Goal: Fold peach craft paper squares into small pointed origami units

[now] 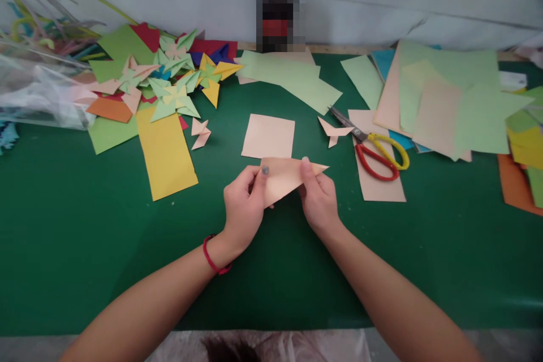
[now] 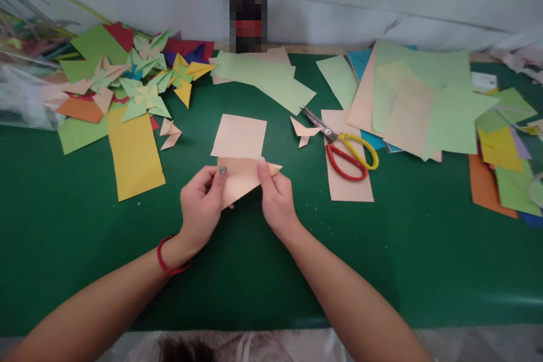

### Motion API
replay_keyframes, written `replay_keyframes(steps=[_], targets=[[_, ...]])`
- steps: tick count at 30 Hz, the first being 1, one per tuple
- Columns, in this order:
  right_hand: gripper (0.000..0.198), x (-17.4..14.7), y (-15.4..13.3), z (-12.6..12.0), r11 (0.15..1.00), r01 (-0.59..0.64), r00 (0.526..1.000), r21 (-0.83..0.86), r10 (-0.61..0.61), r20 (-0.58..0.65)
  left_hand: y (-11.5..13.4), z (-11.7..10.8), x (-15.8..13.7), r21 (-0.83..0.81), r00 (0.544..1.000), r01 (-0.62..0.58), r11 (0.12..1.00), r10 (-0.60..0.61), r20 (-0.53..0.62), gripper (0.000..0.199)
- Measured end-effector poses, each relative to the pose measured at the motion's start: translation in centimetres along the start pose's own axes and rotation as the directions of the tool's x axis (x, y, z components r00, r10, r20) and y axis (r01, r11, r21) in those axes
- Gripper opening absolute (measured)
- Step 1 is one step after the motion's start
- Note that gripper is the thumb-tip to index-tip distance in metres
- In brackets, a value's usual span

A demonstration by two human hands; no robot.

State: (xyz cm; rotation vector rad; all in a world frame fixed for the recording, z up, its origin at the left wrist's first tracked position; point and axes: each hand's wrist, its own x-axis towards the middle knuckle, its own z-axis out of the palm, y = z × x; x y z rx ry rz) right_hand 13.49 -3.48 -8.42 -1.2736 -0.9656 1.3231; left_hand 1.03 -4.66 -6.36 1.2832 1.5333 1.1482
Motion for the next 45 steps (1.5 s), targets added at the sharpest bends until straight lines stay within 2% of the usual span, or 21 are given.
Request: replay_keyframes(steps=[10, 16, 24, 29, 34, 39, 42, 45], targets=[[0.035, 0.1, -0.9, -0.3, 0.993, 0.112, 0.988, -0.045, -0.116, -0.104, 0.0, -0.1, 0.1, -0.014, 1.0, 0.004, 1.0, -0.004, -0.004, 0.025], [0.031, 0.1, -1.5, -0.5, 0.978, 0.124, 0.973, -0.165, -0.152, -0.171, 0.0, -0.2, 0.1, -0.03, 1.0, 0.015, 0.999, -0.015, -0.006, 0.025], [0.027, 0.1, -1.8, -0.7, 0.961, 0.165, 0.95, -0.223, -0.216, -0.227, 0.0, -0.2, 0.1, -0.027, 1.0, 0.016, 0.999, -0.017, -0.011, 0.026], [0.039, 0.1, -1.7, -0.7, 0.971, 0.158, 0.954, -0.182, -0.197, -0.226, -0.1, -0.2, 0.1, -0.023, 1.0, 0.02, 1.0, -0.02, -0.006, 0.026], [0.04, 0.3, -1.1, -0.7, 0.988, 0.127, 0.959, -0.091, -0.145, -0.242, 0.0, -0.2, 0.1, -0.028, 1.0, 0.018, 0.999, -0.018, 0.01, 0.025], [0.046, 0.6, -1.0, -0.9, 0.995, 0.071, 0.981, -0.063, -0.081, -0.177, -0.1, -0.3, 0.1, -0.024, 1.0, 0.01, 1.0, -0.011, -0.011, 0.026], [0.039, 0.5, -1.2, -0.9, 0.991, 0.059, 0.996, -0.117, -0.066, -0.055, -0.1, -0.2, 0.2, -0.016, 1.0, 0.007, 1.0, -0.007, -0.019, 0.026], [0.035, 0.2, -1.6, -0.9, 0.966, 0.045, 0.996, -0.254, -0.026, 0.08, -0.1, -0.2, 0.2, -0.015, 1.0, 0.016, 1.0, -0.016, -0.009, 0.026]])
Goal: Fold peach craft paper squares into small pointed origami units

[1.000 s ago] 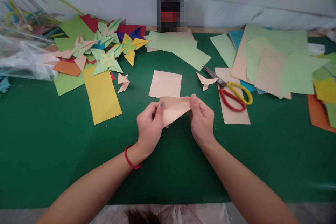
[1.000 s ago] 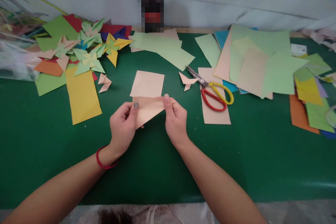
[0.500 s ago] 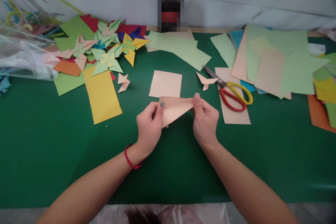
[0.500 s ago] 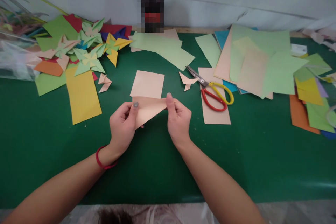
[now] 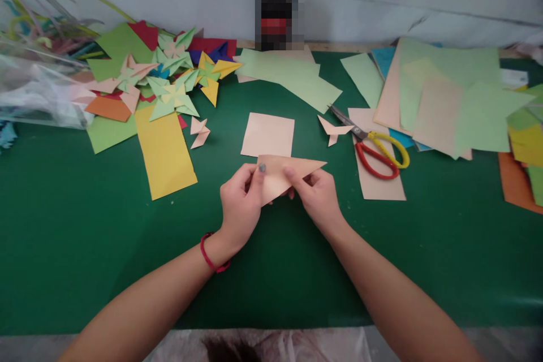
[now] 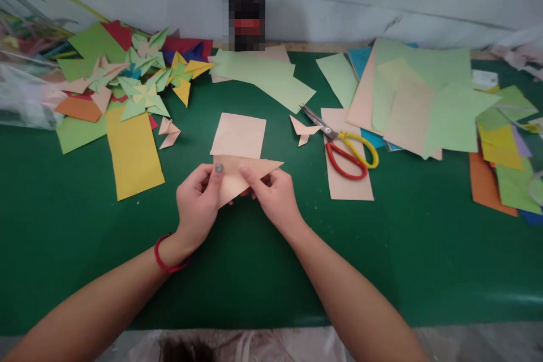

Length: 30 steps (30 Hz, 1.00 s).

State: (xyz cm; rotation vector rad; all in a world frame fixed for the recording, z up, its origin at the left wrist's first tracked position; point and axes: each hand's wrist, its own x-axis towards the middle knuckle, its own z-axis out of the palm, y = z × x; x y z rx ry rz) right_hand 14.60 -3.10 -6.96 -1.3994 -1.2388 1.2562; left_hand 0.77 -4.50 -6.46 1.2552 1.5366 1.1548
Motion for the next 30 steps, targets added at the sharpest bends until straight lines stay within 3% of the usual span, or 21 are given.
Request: replay_keyframes(steps=[3, 10, 16, 19, 30], targets=[[0.036, -0.1, -0.2, 0.0, 0.998, 0.011, 0.999, -0.066, -0.008, 0.052, 0.0, 0.0, 0.1, -0.027, 0.999, 0.032, 0.999, -0.032, -0.004, 0.027], [0.02, 0.4, 0.0, -0.4, 0.998, 0.054, 0.997, -0.013, -0.053, 0.048, 0.1, -0.1, 0.5, 0.014, 0.999, -0.006, 1.0, 0.006, -0.035, 0.029], [0.021, 1.1, -0.4, -2.0, 0.998, 0.058, 0.992, -0.024, -0.055, 0.113, 0.1, -0.1, 1.0, -0.138, 0.98, 0.081, 0.987, -0.054, 0.192, 0.014], [0.022, 1.2, -0.5, -2.2, 0.998, 0.06, 0.986, -0.029, -0.055, 0.158, -0.2, -0.1, 1.3, -0.202, 0.958, 0.143, 0.969, -0.085, 0.274, 0.018], [0.023, 0.9, -0.3, -2.1, 0.999, 0.035, 0.972, -0.012, -0.031, 0.233, -0.3, -0.8, 1.7, -0.098, 0.988, 0.029, 0.995, -0.013, 0.156, 0.022]])
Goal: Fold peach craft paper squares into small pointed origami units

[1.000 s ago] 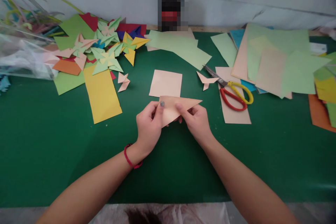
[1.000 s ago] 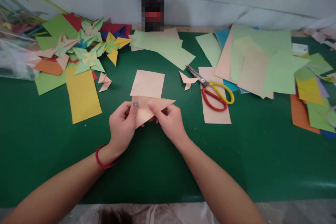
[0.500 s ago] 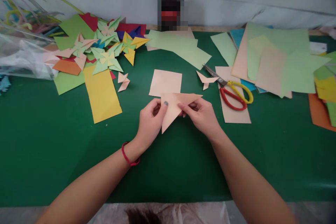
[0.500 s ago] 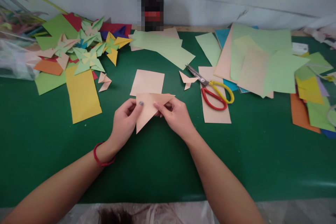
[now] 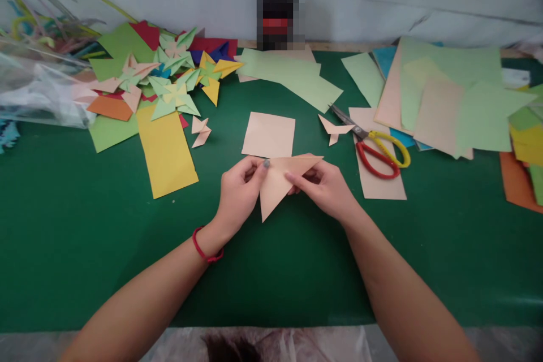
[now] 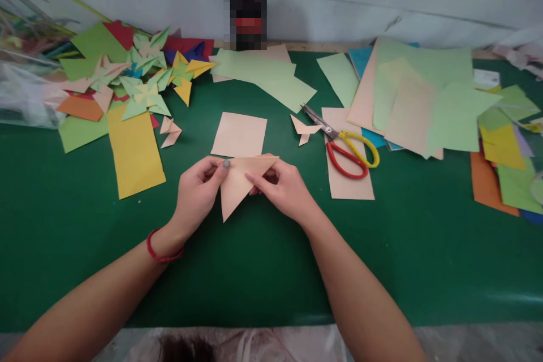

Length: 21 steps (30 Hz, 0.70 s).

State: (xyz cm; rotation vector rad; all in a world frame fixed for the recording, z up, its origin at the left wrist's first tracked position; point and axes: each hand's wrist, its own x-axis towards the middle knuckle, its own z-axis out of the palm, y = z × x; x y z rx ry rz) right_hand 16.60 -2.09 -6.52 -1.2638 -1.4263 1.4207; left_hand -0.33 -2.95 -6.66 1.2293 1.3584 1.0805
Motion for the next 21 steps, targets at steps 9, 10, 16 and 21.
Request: replay_keyframes(steps=[9, 10, 16, 21], targets=[[0.023, 0.1, -0.24, -0.08, 0.996, 0.082, 0.994, -0.032, -0.084, -0.063, 0.06, 0.33, -0.23, -0.083, 0.991, 0.085, 0.993, -0.076, 0.109, 0.023], [0.022, 0.11, -0.26, -0.02, 0.996, 0.084, 0.994, -0.025, -0.085, -0.066, 0.02, 0.38, -0.23, -0.094, 0.987, 0.106, 0.99, -0.093, 0.13, 0.023], [0.017, 0.06, -0.47, 0.06, 0.998, 0.058, 0.987, -0.018, -0.06, -0.152, -0.19, 0.35, -0.23, -0.01, 0.992, 0.074, 0.997, -0.072, 0.104, 0.026], [0.018, 0.15, -0.38, -0.41, 0.996, 0.052, 0.962, -0.072, -0.069, -0.264, -0.1, 0.14, -0.23, 0.023, 0.992, 0.049, 0.999, -0.052, 0.111, 0.028]])
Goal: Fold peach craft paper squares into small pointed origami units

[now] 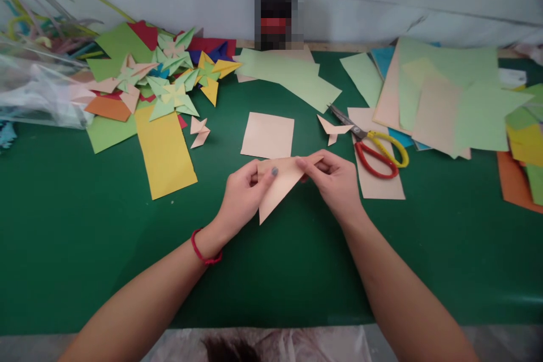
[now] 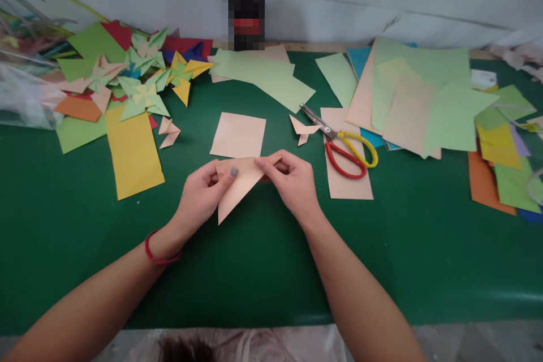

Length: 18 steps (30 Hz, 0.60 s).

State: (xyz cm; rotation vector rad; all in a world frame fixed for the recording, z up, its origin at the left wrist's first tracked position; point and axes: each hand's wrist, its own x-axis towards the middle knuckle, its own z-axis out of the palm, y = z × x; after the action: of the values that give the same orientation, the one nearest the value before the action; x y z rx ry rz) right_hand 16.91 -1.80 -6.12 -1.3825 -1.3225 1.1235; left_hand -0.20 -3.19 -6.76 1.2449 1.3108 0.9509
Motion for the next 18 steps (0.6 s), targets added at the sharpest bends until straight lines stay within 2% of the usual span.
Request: replay_keyframes(steps=[6, 10, 15, 18], targets=[[0.032, 0.06, -0.08, 0.01, 0.999, -0.008, 0.997, -0.053, 0.004, -0.079, 0.04, -0.05, 0.09, 0.017, 1.0, 0.004, 1.0, -0.004, 0.008, 0.026], [0.043, 0.07, -0.19, 0.17, 0.999, -0.024, 0.994, -0.021, 0.022, -0.107, 0.04, -0.1, 0.11, 0.025, 1.0, 0.011, 1.0, -0.012, 0.027, 0.027], [0.045, 0.24, 0.23, 0.07, 0.992, -0.083, 0.992, 0.094, 0.091, -0.089, 0.04, -0.13, 0.08, 0.021, 0.999, 0.009, 1.0, -0.009, 0.03, 0.029], [0.047, 0.28, 0.5, 0.07, 0.979, -0.112, 0.993, 0.171, 0.114, -0.001, 0.05, -0.1, 0.09, -0.011, 1.0, 0.01, 1.0, -0.01, 0.023, 0.03]])
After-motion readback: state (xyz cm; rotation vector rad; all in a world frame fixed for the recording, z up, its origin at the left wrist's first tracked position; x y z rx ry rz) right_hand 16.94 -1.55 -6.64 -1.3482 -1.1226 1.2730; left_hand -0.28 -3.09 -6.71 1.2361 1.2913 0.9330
